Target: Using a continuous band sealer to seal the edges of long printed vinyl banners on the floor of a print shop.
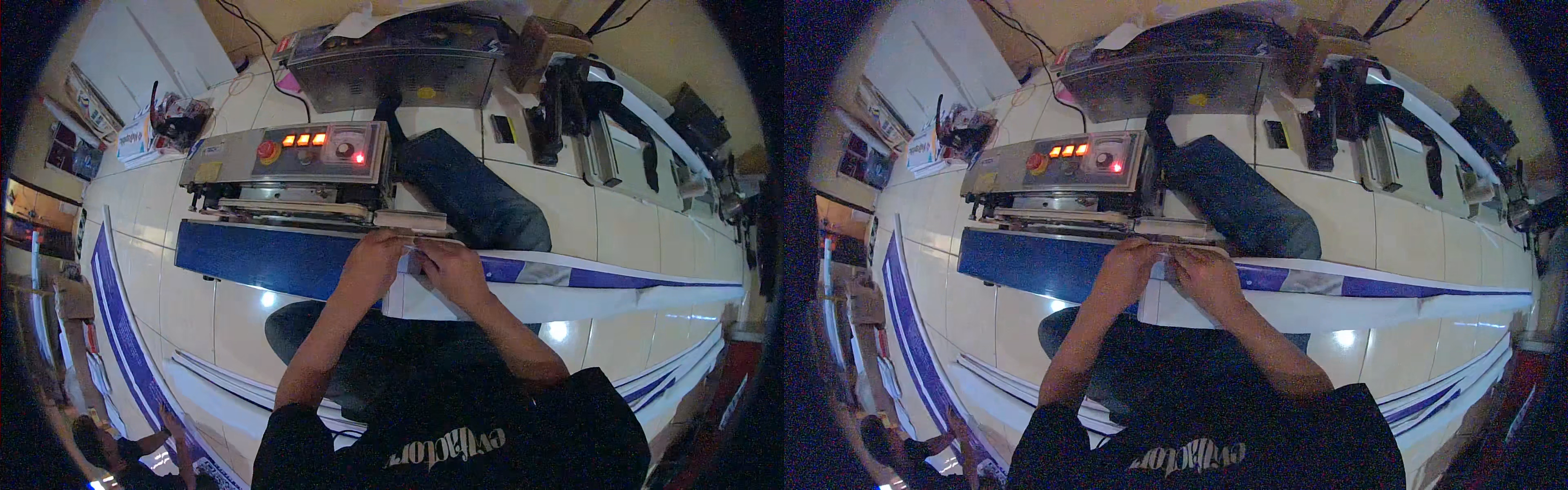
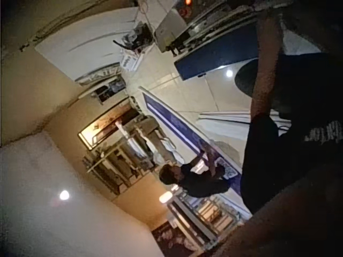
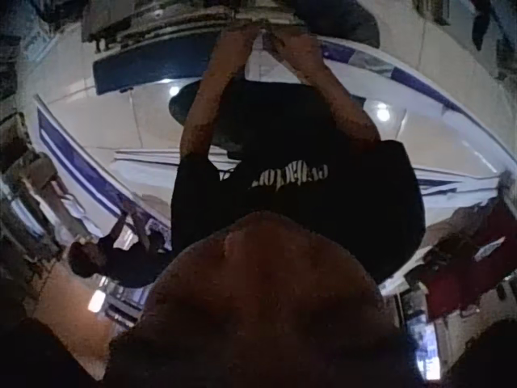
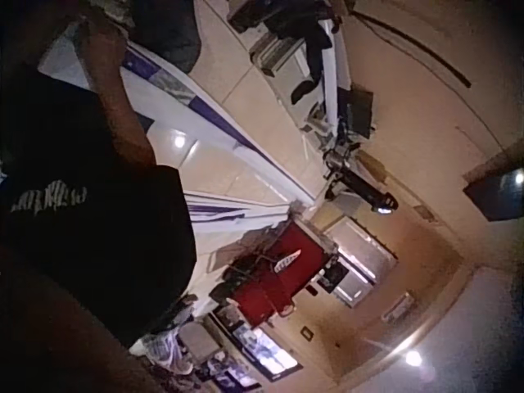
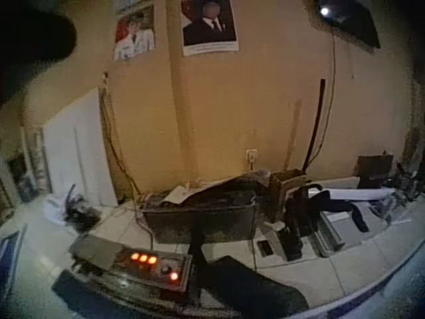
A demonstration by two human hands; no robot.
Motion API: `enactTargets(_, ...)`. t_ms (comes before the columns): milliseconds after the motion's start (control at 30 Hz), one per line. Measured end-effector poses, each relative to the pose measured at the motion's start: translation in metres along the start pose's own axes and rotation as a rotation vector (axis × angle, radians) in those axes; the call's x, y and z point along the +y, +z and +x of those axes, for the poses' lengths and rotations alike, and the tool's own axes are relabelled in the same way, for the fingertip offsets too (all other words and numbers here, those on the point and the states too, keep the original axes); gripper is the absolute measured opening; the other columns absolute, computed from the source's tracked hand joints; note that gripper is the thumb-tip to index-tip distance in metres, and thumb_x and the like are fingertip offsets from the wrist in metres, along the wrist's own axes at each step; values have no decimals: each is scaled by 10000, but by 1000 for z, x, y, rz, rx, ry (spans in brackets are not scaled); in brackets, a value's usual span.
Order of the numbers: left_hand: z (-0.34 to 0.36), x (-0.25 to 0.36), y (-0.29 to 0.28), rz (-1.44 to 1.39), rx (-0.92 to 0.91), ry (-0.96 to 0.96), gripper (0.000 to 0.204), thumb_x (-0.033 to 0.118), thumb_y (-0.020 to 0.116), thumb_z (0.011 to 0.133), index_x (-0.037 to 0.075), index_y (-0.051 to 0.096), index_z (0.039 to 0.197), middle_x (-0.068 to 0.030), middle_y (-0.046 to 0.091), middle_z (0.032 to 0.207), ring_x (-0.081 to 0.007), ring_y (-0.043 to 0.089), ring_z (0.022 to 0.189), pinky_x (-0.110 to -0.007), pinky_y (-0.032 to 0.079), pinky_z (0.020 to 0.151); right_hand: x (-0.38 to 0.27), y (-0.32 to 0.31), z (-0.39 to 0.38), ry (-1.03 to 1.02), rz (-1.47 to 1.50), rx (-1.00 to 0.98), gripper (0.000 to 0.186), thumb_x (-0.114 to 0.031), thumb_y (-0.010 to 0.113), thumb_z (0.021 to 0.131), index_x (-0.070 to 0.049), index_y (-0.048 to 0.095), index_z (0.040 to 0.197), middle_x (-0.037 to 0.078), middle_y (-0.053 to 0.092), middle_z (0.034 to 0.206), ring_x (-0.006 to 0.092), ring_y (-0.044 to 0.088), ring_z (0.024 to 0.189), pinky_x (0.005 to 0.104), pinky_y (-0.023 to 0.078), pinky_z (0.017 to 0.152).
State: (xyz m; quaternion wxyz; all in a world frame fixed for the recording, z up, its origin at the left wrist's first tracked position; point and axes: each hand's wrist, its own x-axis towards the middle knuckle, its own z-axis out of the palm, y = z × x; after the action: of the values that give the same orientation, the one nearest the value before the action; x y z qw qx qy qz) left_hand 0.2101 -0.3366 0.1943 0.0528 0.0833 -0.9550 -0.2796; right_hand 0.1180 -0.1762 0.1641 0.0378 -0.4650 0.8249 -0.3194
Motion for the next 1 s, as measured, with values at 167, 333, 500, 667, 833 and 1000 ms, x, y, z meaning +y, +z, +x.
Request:
enactTargets(167, 3, 2, 0, -59, 20, -43, 204, 60, 588, 856, 38, 684, 1035, -179, 650, 1015, -356, 618, 978, -428, 504, 869, 14, -4, 1, 22, 33, -27, 253, -178, 672, 833, -70, 695, 1060, 130, 701, 1018, 282, 689, 902, 379, 552, 813)
enactTargets(333, 2, 2, -1, -166, 97, -85, 200, 122, 632, 871, 16, 686, 1032, -159, 667, 1010, -320, 647, 910, -388, 511, 784, 36, -20, -11, 47, 37, -137, 241, -295, 589, 909, -120, 707, 1026, 110, 703, 1014, 289, 682, 895, 400, 551, 786)
enactTargets(500, -4, -4, 29, -435, 257, -194, 184, 142, 651, 893, 14, 687, 1020, -136, 695, 918, -223, 658, 787, -326, 506, 711, 69, -43, -36, 112, 73, -139, 219, -255, 631, 887, -101, 710, 1020, 113, 707, 997, 287, 686, 890, 381, 547, 810)
enactTargets(667, -4, 0, 51, -502, 374, -332, 166, 145, 644, 913, 4, 685, 988, -97, 689, 827, -119, 596, 724, -280, 480, 675, 122, -67, -71, 146, 75, -179, 252, -314, 592, 913, -121, 704, 1031, 118, 700, 996, 302, 675, 905, 407, 538, 815)
enactTargets(833, -4, -4, 56, -481, 412, -382, 173, 163, 667, 902, 8, 688, 974, -67, 682, 821, -95, 573, 724, -255, 469, 675, 158, -99, -88, 220, 21, -319, 253, -304, 607, 909, -93, 695, 1018, 148, 696, 947, 325, 674, 880, 415, 533, 793)
enactTargets(1000, 1, -14, 65, -502, 457, -408, 199, 182, 678, 894, 4, 688, 982, -75, 687, 835, -104, 595, 741, -252, 477, 695, 196, -115, -112, 180, -5, -334, 251, -290, 602, 914, -73, 690, 1006, 166, 693, 941, 336, 669, 864, 423, 530, 783)
